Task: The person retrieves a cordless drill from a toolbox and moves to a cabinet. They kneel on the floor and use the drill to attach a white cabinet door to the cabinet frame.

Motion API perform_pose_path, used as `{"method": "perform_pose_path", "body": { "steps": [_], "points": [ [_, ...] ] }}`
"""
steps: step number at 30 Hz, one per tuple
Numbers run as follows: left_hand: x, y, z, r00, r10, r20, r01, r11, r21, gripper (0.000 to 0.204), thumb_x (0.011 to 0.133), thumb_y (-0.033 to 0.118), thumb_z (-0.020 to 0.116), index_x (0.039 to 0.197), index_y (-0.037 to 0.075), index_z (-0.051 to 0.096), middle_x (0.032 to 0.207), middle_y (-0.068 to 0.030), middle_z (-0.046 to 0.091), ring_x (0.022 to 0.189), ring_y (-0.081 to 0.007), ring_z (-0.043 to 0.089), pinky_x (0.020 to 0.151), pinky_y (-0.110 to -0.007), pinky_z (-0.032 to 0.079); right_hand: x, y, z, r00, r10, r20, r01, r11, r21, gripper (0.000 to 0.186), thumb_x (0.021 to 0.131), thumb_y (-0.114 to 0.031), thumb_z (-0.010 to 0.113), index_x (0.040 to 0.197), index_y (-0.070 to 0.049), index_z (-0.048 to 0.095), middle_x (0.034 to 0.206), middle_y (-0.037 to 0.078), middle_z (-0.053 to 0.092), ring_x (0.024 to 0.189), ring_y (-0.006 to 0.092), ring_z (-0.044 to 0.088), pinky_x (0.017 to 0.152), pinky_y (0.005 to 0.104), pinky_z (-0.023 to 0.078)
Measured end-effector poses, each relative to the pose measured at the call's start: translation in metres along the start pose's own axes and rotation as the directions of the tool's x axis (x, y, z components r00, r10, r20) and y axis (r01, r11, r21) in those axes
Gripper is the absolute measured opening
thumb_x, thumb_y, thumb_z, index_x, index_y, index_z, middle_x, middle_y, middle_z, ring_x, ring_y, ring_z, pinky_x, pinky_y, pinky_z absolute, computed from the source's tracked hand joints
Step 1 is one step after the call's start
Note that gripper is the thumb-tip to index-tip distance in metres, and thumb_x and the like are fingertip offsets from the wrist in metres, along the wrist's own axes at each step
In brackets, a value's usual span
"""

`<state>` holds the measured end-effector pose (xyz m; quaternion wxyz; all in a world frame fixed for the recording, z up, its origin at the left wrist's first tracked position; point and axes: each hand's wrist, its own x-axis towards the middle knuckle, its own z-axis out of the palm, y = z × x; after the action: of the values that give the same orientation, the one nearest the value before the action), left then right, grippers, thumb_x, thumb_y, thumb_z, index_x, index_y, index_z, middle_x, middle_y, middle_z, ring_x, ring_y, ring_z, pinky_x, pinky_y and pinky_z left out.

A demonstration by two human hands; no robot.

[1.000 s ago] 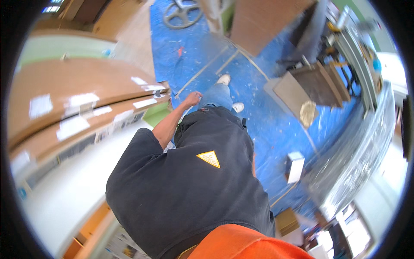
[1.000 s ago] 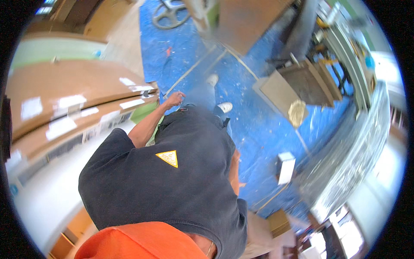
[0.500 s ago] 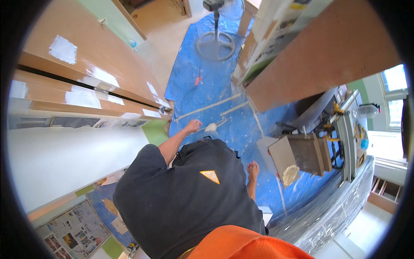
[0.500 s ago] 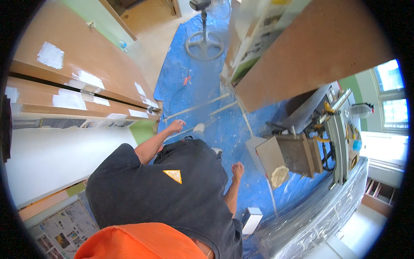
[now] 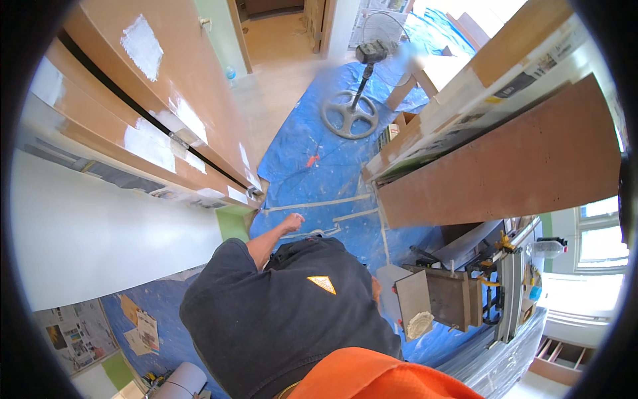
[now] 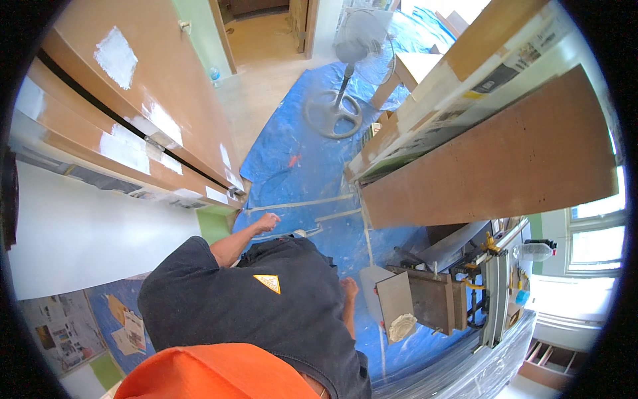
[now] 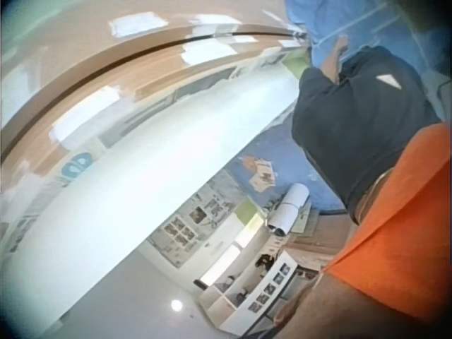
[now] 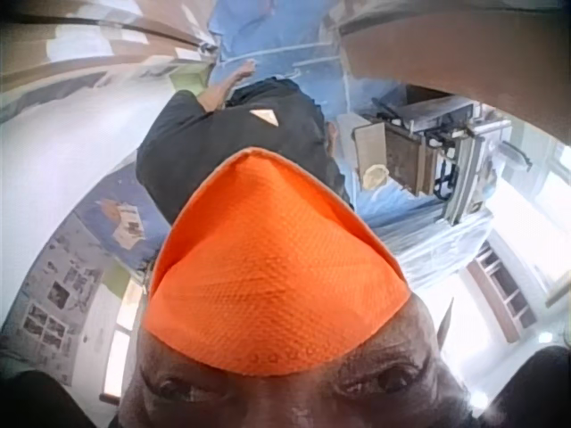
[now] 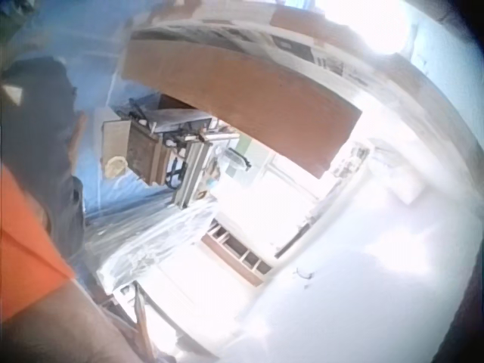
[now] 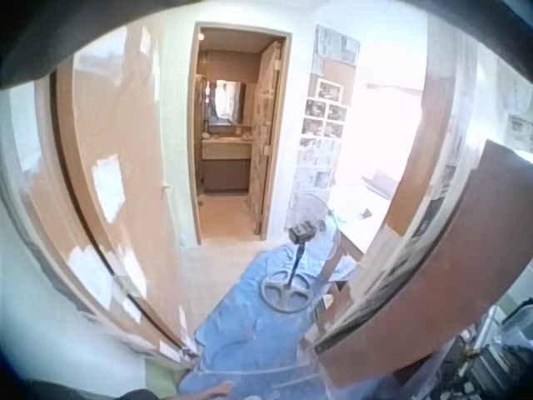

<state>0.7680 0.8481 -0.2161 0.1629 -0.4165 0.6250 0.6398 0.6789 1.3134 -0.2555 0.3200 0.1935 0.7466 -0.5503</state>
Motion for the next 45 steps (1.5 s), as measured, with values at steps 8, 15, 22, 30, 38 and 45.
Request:
{"method": "perform_pose_path", "body": {
  "steps": [8,15,22,30,38,45],
  "points": [
    [0.028,-0.010,-0.011,0.996,-0.012,-0.083,0.008,0.999,-0.048,0.031,0.087,0.018,0.042,0.102,0.004,0.066,0.063,-0.0051,0.057,0.049,-0.0165,0.052,0.042,-0.033,0.039,-0.056,-0.246,0.031,0.909,-0.415,0.027,0.403,0.895,0.188,0.038,0.092,-0.024,0.061,0.124,-0.005,0.057,0.084,0.005,0.063,0.066,0.0095,0.053,0.061,0.0239,0.045],
    [0.046,0.021,-0.008,0.993,0.110,-0.050,-0.109,0.994,0.024,0.030,0.086,0.015,0.042,0.102,0.002,0.064,0.063,-0.0041,0.055,0.052,-0.0151,0.050,0.044,-0.032,0.038,-0.297,-0.488,0.008,-0.492,-0.870,-0.019,0.837,-0.467,-0.284,0.020,0.093,-0.018,0.051,0.100,-0.001,0.059,0.080,0.007,0.059,0.067,0.0155,0.054,0.061,0.0289,0.045],
    [0.052,0.036,-0.002,0.985,0.136,-0.107,-0.148,0.983,-0.106,0.028,0.087,0.016,0.045,0.101,0.002,0.066,0.062,-0.0052,0.055,0.049,-0.0165,0.049,0.043,-0.034,0.039,-0.413,-0.536,0.055,-0.976,-0.217,-0.017,0.194,-0.832,-0.520,0.018,0.094,-0.032,0.058,0.084,-0.018,0.062,0.075,-0.011,0.053,0.065,-0.0014,0.054,0.061,0.0195,0.038],
    [0.035,-0.029,-0.023,0.990,-0.007,-0.143,-0.011,0.992,-0.122,0.030,0.089,0.021,0.044,0.099,0.005,0.068,0.059,-0.0084,0.056,0.048,-0.0185,0.052,0.041,-0.034,0.036,-0.433,-0.562,0.025,-0.925,-0.283,0.255,0.379,-0.745,0.549,0.013,0.094,-0.026,0.052,0.086,-0.016,0.055,0.072,0.000,0.056,0.063,0.0091,0.057,0.056,0.0265,0.040],
    [0.034,-0.035,-0.041,0.989,-0.112,-0.095,0.104,0.991,-0.086,0.028,0.088,0.016,0.044,0.104,0.005,0.064,0.068,-0.0055,0.057,0.048,-0.0146,0.049,0.040,-0.031,0.038,-0.443,-0.561,0.004,-0.847,-0.334,0.415,0.527,-0.414,0.742,0.009,0.093,-0.020,0.045,0.087,-0.014,0.049,0.069,0.012,0.059,0.061,0.0196,0.060,0.050,0.0335,0.042],
    [0.057,0.034,-0.033,0.997,0.074,-0.026,-0.072,0.995,0.075,0.031,0.086,0.013,0.041,0.106,0.003,0.063,0.068,-0.0048,0.056,0.051,-0.0143,0.050,0.044,-0.030,0.041,-0.466,-0.545,-0.002,-0.732,-0.472,0.491,0.654,-0.285,0.701,0.017,0.092,-0.016,0.043,0.075,-0.014,0.042,0.068,0.016,0.058,0.061,0.0251,0.060,0.049,0.0373,0.042]
  ]
}}
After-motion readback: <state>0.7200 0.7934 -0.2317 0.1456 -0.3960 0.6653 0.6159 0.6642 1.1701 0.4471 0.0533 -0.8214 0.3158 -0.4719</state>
